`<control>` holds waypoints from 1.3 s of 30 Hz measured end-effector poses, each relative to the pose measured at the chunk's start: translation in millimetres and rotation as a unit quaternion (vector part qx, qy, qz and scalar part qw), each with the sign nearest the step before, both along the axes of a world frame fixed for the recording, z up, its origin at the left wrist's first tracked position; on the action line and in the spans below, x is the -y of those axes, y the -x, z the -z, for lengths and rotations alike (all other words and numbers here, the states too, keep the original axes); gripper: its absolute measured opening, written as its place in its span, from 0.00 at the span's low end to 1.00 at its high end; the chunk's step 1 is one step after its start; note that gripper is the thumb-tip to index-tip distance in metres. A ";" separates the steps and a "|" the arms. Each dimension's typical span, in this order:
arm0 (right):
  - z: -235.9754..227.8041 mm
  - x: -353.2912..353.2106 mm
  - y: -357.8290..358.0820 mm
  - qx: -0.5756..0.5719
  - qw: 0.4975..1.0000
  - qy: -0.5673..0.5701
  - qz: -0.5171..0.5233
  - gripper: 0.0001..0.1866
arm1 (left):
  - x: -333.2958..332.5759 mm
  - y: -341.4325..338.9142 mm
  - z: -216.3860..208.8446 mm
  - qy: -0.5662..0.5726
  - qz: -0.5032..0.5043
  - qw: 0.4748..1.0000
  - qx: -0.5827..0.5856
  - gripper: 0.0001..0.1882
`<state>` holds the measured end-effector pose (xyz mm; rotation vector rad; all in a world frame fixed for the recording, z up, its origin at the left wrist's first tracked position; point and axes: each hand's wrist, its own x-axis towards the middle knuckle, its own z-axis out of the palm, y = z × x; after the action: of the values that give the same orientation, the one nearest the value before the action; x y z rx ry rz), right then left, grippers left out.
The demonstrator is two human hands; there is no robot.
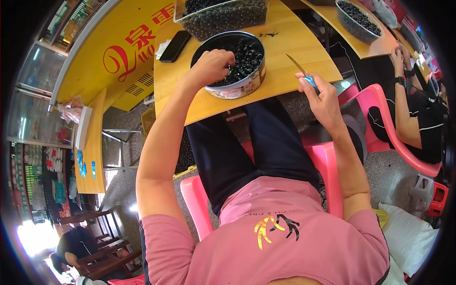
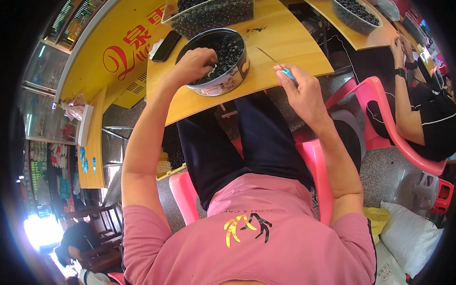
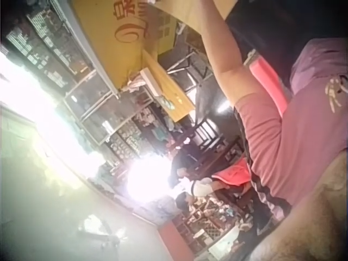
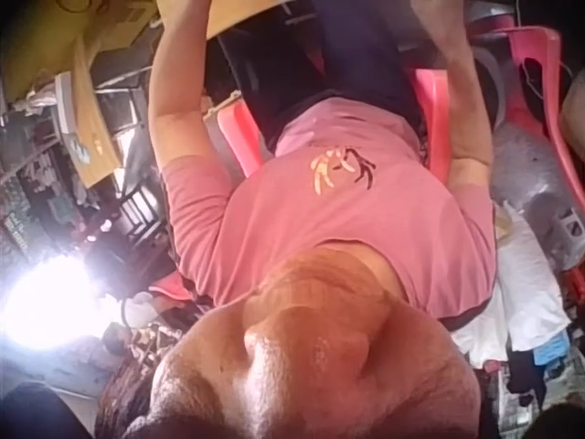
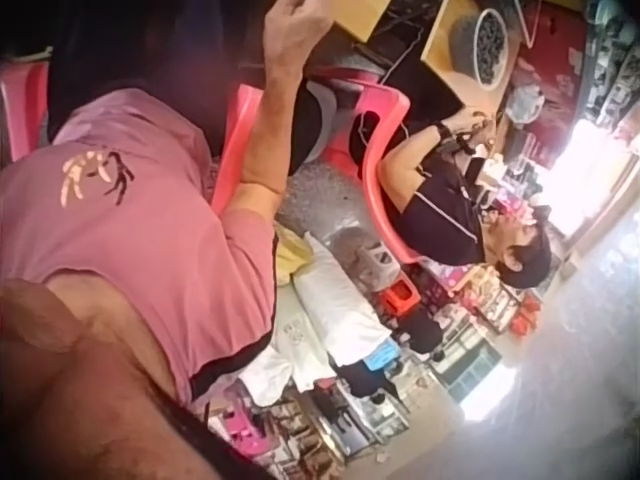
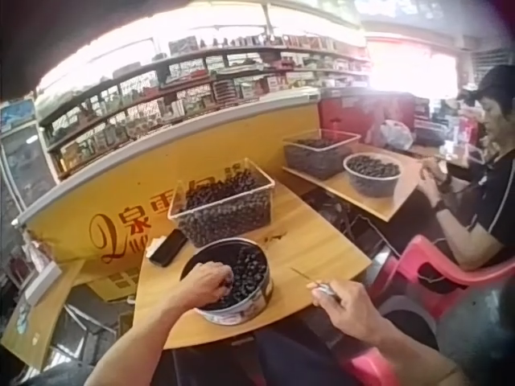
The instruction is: Peeling small black fruits or nuts using a small pairing knife at a production workstation.
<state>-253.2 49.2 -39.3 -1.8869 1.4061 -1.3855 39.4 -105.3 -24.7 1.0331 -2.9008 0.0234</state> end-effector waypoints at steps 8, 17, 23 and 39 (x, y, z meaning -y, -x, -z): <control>-6.5 -0.6 -16.6 0.106 0.987 -0.104 -0.057 0.13 | -71.0 17.3 -36.1 -0.303 -0.096 0.804 -0.502 0.11; -39.2 -10.6 -48.9 0.208 0.948 -0.177 -0.163 0.16 | -146.9 59.9 -28.2 -0.377 -0.047 0.687 -0.620 0.12; -40.2 -14.3 -47.4 0.278 0.920 -0.199 -0.192 0.13 | -159.0 66.4 -20.0 -0.363 -0.047 0.673 -0.642 0.11; -37.0 -18.5 -48.5 0.298 0.902 -0.238 -0.205 0.12 | -176.6 66.2 -3.0 -0.422 -0.099 0.570 -0.698 0.10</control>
<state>-204.7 67.7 -2.3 -1.1992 0.8663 -1.1324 -26.8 71.4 -21.7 0.7229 -1.1562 -1.4876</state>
